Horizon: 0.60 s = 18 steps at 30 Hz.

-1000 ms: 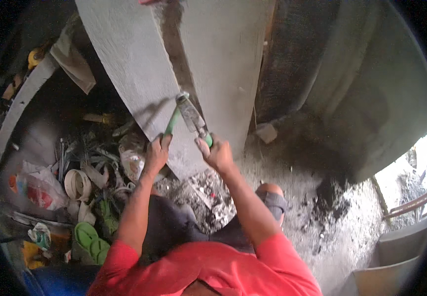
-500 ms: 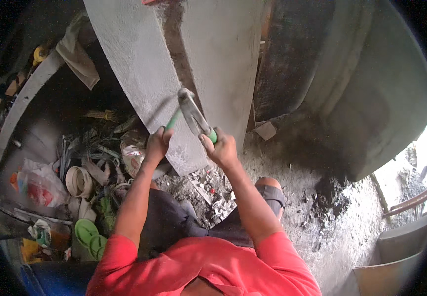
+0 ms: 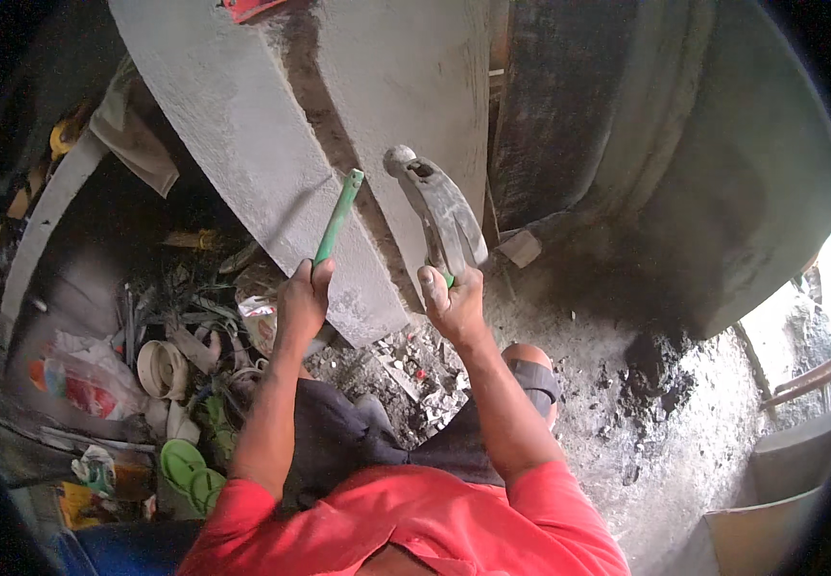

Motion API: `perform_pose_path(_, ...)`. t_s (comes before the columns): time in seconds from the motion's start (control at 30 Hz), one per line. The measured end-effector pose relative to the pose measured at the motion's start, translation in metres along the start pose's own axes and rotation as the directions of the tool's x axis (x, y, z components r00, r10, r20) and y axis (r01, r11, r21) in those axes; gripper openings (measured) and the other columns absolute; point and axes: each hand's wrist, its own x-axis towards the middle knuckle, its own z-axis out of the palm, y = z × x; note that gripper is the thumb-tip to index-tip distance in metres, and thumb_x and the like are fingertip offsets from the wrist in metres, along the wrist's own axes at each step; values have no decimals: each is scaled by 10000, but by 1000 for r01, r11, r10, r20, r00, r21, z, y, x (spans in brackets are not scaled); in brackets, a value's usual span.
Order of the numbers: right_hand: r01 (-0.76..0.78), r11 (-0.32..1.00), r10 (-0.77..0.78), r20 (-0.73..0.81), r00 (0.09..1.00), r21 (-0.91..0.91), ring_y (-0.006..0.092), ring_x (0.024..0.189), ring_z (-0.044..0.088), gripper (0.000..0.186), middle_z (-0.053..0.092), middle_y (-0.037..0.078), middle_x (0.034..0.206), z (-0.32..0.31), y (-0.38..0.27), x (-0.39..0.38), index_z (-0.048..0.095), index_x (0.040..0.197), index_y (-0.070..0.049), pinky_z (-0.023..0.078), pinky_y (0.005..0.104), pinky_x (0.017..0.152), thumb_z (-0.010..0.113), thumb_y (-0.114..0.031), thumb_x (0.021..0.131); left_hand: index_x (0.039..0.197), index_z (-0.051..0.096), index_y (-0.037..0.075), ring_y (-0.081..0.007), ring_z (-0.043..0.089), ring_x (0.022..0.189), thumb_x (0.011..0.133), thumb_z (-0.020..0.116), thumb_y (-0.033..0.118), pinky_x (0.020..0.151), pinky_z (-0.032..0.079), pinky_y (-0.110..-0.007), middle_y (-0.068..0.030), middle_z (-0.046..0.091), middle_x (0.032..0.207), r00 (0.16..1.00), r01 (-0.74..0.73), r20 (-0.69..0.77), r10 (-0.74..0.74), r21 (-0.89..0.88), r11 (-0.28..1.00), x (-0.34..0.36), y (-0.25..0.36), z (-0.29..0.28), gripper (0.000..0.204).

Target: Using a hammer and chisel to carve a vertical channel into a concrete or plastered wall.

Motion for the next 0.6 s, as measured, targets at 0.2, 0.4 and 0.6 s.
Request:
perform_pose_path(0.2, 129, 988, -129, -12, 992, 80, 97, 511, 464, 604, 491, 2, 571, 14, -16, 5, 500, 747, -62, 356, 285, 475, 537, -629, 952, 891, 573, 26, -520, 624, 773, 1022, 416, 509, 698, 475, -600, -276, 647, 754, 995, 89, 40, -90, 45, 995, -1, -5, -1, 525)
perform_pose_path(0.4, -130, 991, 131, 35, 991, -22, 136, 604, 519, 473, 541, 36, 656, 52, 38, 6, 604, 912, -8, 436, 322, 573, 608, -479, 958, 862, 573, 5, -508, 630, 775, 1022, 491, 421, 656, 484, -558, -273, 641, 738, 997, 73, 33, -72, -27, 997, -2, 6, -1, 454)
perform_pose_path(0.6, -146, 976, 156, -55, 986, 163, 91, 482, 460, 443, 498, 0, 571, 48, 15, 19, 544, 740, -58, 384, 258, 456, 530, -403, 1018, 859, 574, -16, -496, 625, 745, 1024, 479, 452, 639, 474, -550, -286, 631, 744, 994, 106, 11, -105, -79, 991, 8, 3, -4, 506)
